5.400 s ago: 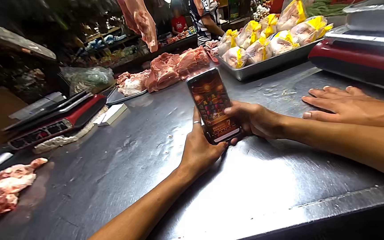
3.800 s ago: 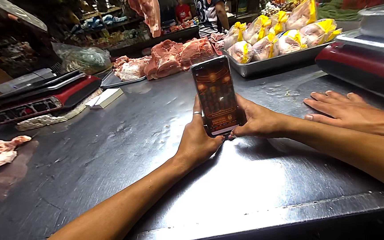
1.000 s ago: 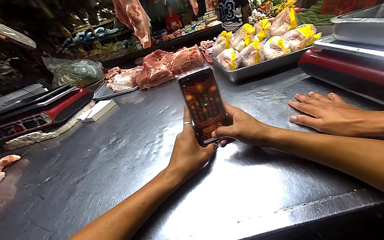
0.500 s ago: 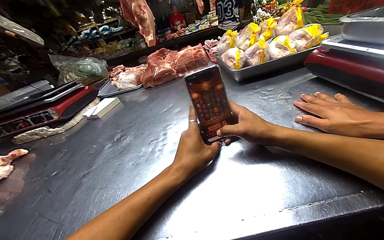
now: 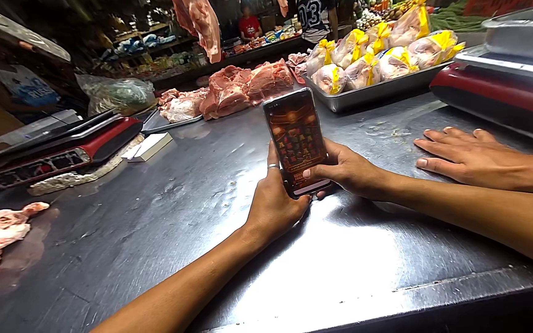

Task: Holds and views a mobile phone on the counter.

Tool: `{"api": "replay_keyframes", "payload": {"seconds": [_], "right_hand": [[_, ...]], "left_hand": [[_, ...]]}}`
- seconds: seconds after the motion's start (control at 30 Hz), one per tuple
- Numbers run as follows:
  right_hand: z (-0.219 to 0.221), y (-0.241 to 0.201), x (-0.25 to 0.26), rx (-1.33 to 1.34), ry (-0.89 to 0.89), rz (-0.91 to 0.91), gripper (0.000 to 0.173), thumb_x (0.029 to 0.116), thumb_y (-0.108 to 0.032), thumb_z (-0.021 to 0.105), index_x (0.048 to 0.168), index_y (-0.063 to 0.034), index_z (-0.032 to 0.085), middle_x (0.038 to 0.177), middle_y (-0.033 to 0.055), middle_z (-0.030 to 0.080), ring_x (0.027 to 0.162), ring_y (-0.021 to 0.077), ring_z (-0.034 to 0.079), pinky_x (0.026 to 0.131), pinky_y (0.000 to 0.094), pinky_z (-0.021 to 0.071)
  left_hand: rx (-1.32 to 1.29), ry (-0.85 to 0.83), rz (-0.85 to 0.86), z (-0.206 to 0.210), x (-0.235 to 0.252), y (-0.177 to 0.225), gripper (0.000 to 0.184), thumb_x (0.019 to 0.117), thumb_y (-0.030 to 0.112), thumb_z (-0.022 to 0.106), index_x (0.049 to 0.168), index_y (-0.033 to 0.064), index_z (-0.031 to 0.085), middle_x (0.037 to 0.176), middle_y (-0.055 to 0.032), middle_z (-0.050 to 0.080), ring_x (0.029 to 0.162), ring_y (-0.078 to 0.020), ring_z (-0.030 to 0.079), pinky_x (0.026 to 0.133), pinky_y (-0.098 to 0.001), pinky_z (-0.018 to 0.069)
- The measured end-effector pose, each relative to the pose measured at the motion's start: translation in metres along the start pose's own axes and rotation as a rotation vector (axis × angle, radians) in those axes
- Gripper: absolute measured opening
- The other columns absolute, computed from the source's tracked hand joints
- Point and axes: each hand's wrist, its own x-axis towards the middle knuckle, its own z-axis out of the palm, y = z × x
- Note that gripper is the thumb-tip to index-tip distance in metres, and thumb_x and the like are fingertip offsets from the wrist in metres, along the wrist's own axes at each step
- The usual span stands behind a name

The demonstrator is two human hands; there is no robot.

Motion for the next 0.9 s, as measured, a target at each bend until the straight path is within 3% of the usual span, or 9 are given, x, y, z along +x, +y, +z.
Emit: {"api": "replay_keyframes", "payload": {"seconds": [0.33,0.4,0.47,0.53,0.6,0.67,0.7,0.77,0.9], "right_hand": [[0.0041,-0.0024,0.0008,0.063,0.083,0.003,0.026,0.1027,-0.018,0.059,0.127,-0.0087,0.063,0.101,0.0102,0.074,0.084,0.0196,0.074,0.066,0.0344,0.0632],[0.0061,-0.0022,0.0007,0.058,0.119,0.023,0.034,0.1046,-0.040,0.057,0.123,-0.0120,0.066,0.098,0.0088,0.075,0.082,0.0187,0.074,0.066,0.0345,0.0623],[0.0054,-0.0030,0.0015,0.008,0.141,0.066,0.060,0.0986,-0.069,0.047,0.121,-0.0175,0.067,0.095,0.0070,0.074,0.077,0.0174,0.073,0.060,0.0342,0.0602],[0.0039,-0.0059,0.0029,-0.009,0.124,0.091,0.069,0.0962,-0.077,0.041,0.124,-0.0189,0.067,0.100,0.0074,0.074,0.083,0.0184,0.073,0.065,0.0368,0.0608],[0.0031,-0.0059,0.0025,-0.007,0.092,0.073,0.063,0.0988,-0.071,0.044,0.127,-0.0180,0.064,0.104,0.0065,0.074,0.089,0.0170,0.072,0.072,0.0365,0.0605],[0.0022,-0.0049,0.0020,-0.008,0.048,0.030,0.041,0.1012,-0.045,0.058,0.129,-0.0148,0.061,0.103,0.0072,0.073,0.088,0.0167,0.072,0.072,0.0347,0.0605],[0.0009,-0.0042,0.0017,-0.007,0.022,0.024,0.038,0.0981,-0.028,0.067,0.132,-0.0127,0.059,0.104,0.0085,0.074,0.088,0.0182,0.073,0.073,0.0349,0.0618],[-0.0008,-0.0019,0.0016,-0.012,-0.013,0.040,0.049,0.0903,-0.009,0.075,0.134,-0.0113,0.054,0.104,0.0107,0.073,0.086,0.0208,0.073,0.070,0.0348,0.0635],[-0.0033,0.0017,0.0008,-0.038,-0.051,0.020,0.057,0.0860,0.001,0.073,0.136,-0.0116,0.049,0.106,0.0113,0.071,0.083,0.0212,0.073,0.066,0.0341,0.0638]], "left_hand": [[0.019,0.009,0.033,0.0013,-0.0005,0.0011,0.120,0.0764,0.013,0.086,0.164,0.0197,0.005,0.101,0.0000,0.075,0.090,-0.0087,0.074,0.082,-0.0336,0.0644],[0.000,0.011,0.032,0.0014,-0.0011,0.0020,0.120,0.0773,0.013,0.087,0.164,0.0217,0.005,0.105,-0.0005,0.074,0.092,-0.0091,0.075,0.083,-0.0331,0.0653],[-0.010,0.026,0.031,0.0021,0.0002,0.0022,0.119,0.0761,0.011,0.086,0.164,0.0204,0.006,0.106,-0.0012,0.074,0.093,-0.0090,0.075,0.084,-0.0325,0.0647],[0.013,0.024,0.011,0.0021,0.0012,0.0019,0.120,0.0754,0.014,0.086,0.165,0.0199,0.006,0.104,0.0001,0.075,0.091,-0.0073,0.075,0.084,-0.0307,0.0639],[0.019,0.010,-0.006,0.0017,0.0011,0.0018,0.121,0.0749,0.015,0.086,0.165,0.0200,0.005,0.103,0.0007,0.076,0.090,-0.0066,0.075,0.083,-0.0295,0.0637],[0.005,-0.002,-0.012,0.0004,0.0011,0.0018,0.120,0.0748,0.014,0.086,0.164,0.0200,0.006,0.105,0.0008,0.076,0.091,-0.0066,0.075,0.085,-0.0289,0.0633],[-0.005,-0.004,-0.021,-0.0001,0.0011,0.0018,0.120,0.0746,0.013,0.087,0.164,0.0198,0.007,0.105,0.0006,0.075,0.090,-0.0070,0.075,0.084,-0.0290,0.0633],[-0.016,-0.001,-0.044,0.0000,0.0014,0.0018,0.121,0.0737,0.014,0.088,0.164,0.0199,0.008,0.103,0.0003,0.075,0.089,-0.0075,0.075,0.083,-0.0296,0.0637],[-0.061,-0.015,-0.049,-0.0005,0.0015,0.0012,0.121,0.0736,0.011,0.089,0.164,0.0199,0.008,0.107,-0.0005,0.075,0.093,-0.0086,0.075,0.086,-0.0308,0.0645]]}}
